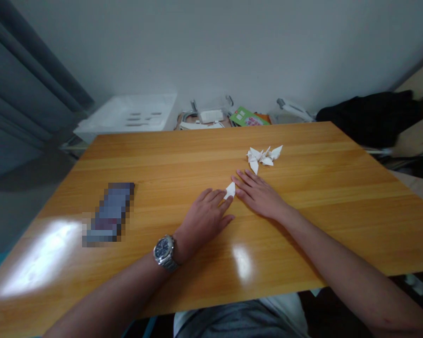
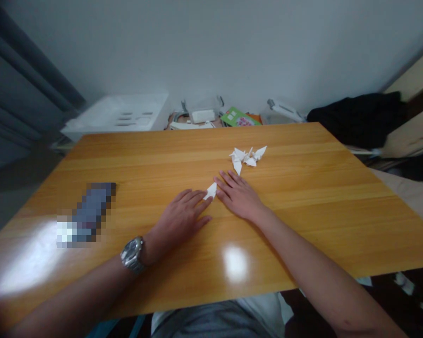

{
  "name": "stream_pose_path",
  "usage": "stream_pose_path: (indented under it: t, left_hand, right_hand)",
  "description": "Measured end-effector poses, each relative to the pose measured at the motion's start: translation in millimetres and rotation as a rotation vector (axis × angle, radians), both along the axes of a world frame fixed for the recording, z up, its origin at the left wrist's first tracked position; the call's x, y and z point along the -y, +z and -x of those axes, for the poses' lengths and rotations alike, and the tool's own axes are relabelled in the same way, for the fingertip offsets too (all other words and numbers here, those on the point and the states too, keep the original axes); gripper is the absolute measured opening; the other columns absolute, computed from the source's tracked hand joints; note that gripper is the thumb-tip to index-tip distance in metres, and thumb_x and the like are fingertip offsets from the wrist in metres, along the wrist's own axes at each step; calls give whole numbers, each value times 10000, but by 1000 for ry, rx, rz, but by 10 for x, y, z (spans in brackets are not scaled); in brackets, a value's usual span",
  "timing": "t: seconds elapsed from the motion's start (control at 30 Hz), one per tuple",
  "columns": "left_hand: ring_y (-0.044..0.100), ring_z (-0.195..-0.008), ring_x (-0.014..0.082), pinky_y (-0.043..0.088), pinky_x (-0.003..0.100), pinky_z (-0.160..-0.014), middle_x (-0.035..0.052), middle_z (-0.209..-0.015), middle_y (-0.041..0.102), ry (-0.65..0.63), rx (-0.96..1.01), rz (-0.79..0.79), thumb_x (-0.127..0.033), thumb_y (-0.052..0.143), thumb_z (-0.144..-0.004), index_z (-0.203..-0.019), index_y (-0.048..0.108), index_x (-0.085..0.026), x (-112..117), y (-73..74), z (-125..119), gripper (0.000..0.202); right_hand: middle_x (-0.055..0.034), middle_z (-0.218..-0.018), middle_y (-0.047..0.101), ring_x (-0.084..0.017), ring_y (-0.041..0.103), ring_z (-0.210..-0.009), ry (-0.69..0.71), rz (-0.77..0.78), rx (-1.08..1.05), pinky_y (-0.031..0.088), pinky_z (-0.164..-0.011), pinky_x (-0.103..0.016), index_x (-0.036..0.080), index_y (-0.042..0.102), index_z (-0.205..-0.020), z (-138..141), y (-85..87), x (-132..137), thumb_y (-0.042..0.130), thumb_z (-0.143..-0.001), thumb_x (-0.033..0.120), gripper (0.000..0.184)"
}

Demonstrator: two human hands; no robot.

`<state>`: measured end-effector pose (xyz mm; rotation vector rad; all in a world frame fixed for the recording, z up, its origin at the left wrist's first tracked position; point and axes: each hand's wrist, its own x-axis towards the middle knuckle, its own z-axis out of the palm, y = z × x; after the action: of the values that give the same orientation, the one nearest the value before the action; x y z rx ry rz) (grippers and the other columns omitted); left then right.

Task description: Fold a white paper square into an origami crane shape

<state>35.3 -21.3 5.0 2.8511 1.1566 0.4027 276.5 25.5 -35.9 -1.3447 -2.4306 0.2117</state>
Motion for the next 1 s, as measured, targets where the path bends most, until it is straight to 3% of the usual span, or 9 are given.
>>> stream_pose_path:
  t: [0.1,0.3,0.7,1.0]
  left_hand:
    - [549,-1265,309,391,493,-1143,149,-1338,618,19,17,7,-409,621,-983,-1390,569,-188,3,-1,-8,466]
    - [535,-1215,311,446,483,-1088,140,-1293,605,24,45,51,-419,589,-997,-1439,544,-195,-23,-29,2,498]
    - [575,-1173,275,468,458,-1063,96,-1274,644,14,142,103,-344,585,-1011,-1413,572,-227,-84,-77,51,419]
    - [663,-1031,230,520,394,-960,60,-1130,730,101,282,130,-271,564,-1023,-1168,669,-193,-201,-116,61,195]
  right_hand:
    - [-107,-1634,416,-309,316,-1545,-10,0,-38,314,-1235,-579,252,493,-1539,8,28,-2,396,-1080,470,517]
    - [-108,-1428,634,-297,565,-1332,63,-57,-152,450,-1111,-546,276,691,-1333,46,114,-2,517,-1047,390,354]
    - [-103,-1378,659,-300,583,-1288,61,-47,-169,425,-1089,-541,267,728,-1251,87,121,40,604,-1008,337,282]
    - [-106,-1368,645,-296,583,-1275,53,-77,-154,418,-1095,-531,269,722,-1243,116,65,30,626,-992,359,284]
